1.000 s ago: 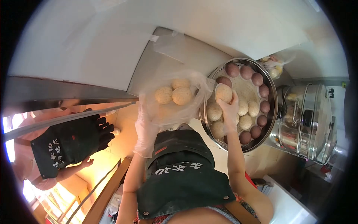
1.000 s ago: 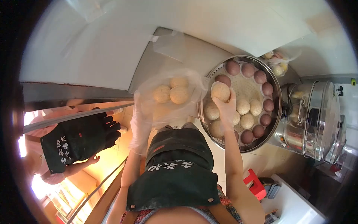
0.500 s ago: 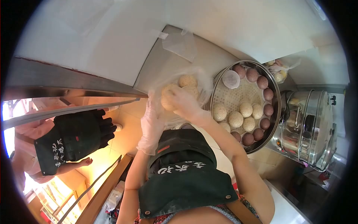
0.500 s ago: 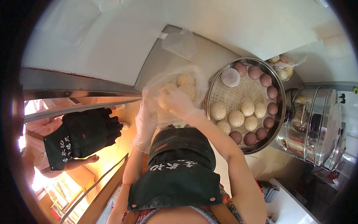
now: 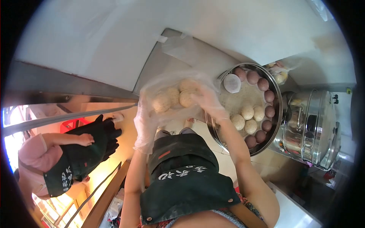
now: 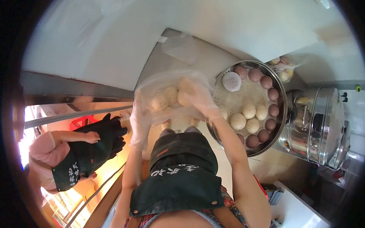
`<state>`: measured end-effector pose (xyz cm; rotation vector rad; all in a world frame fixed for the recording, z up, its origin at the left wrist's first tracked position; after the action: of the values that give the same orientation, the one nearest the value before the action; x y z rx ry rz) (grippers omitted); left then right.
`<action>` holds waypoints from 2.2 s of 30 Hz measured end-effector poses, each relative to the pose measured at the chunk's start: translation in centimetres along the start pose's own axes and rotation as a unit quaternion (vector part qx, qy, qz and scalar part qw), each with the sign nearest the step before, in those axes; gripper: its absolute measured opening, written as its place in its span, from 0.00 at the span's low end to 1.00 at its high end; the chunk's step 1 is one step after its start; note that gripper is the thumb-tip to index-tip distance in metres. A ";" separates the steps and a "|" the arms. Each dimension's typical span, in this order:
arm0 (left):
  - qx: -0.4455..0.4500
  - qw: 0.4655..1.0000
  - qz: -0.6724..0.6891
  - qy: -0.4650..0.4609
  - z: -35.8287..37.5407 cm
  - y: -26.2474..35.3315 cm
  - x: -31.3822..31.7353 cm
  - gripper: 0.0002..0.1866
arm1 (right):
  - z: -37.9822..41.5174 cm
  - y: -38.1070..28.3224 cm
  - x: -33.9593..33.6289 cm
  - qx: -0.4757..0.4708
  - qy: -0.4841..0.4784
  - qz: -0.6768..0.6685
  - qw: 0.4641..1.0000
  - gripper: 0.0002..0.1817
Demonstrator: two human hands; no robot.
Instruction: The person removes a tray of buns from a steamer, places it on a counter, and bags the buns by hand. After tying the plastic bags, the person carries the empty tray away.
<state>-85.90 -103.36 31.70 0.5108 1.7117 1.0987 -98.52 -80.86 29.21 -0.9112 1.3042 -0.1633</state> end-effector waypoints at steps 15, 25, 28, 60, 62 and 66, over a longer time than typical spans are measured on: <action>-0.027 0.997 0.054 -0.051 0.6 1.6 1.6 0.44 | 1.6 14.5 -3.1 0.244 0.172 0.345 0.890 0.44; -0.031 0.996 0.067 -0.051 0.5 2.0 2.4 0.44 | 2.4 18.6 -4.6 0.463 0.202 -0.103 0.857 0.34; -0.037 0.996 0.070 -0.046 0.9 1.8 2.4 0.44 | 5.6 11.9 -7.1 0.395 0.200 0.175 0.879 0.33; 0.017 1.000 0.010 -0.008 2.1 1.2 1.2 0.39 | -2.5 -4.9 2.1 -0.028 0.162 0.263 0.951 0.20; 0.004 0.999 0.036 -0.011 1.8 1.5 1.1 0.38 | 2.2 0.4 -0.2 0.068 0.237 0.148 0.958 0.22; -0.012 0.998 0.061 0.002 2.4 1.3 1.1 0.38 | 10.8 9.5 -7.5 0.366 0.107 0.422 0.823 0.35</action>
<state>-84.43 -100.83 32.00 0.6050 1.6860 1.2071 -94.94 -65.06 28.48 0.3873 1.5672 -0.0525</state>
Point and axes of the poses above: each hand's wrist, its own z-axis away from the middle knuckle, its own x-axis out of the palm, y = z × x, the point moved 1 cm from there along -z, towards the middle knuckle, and after that the axes turned 7 degrees about z, right-handed, at the moved point
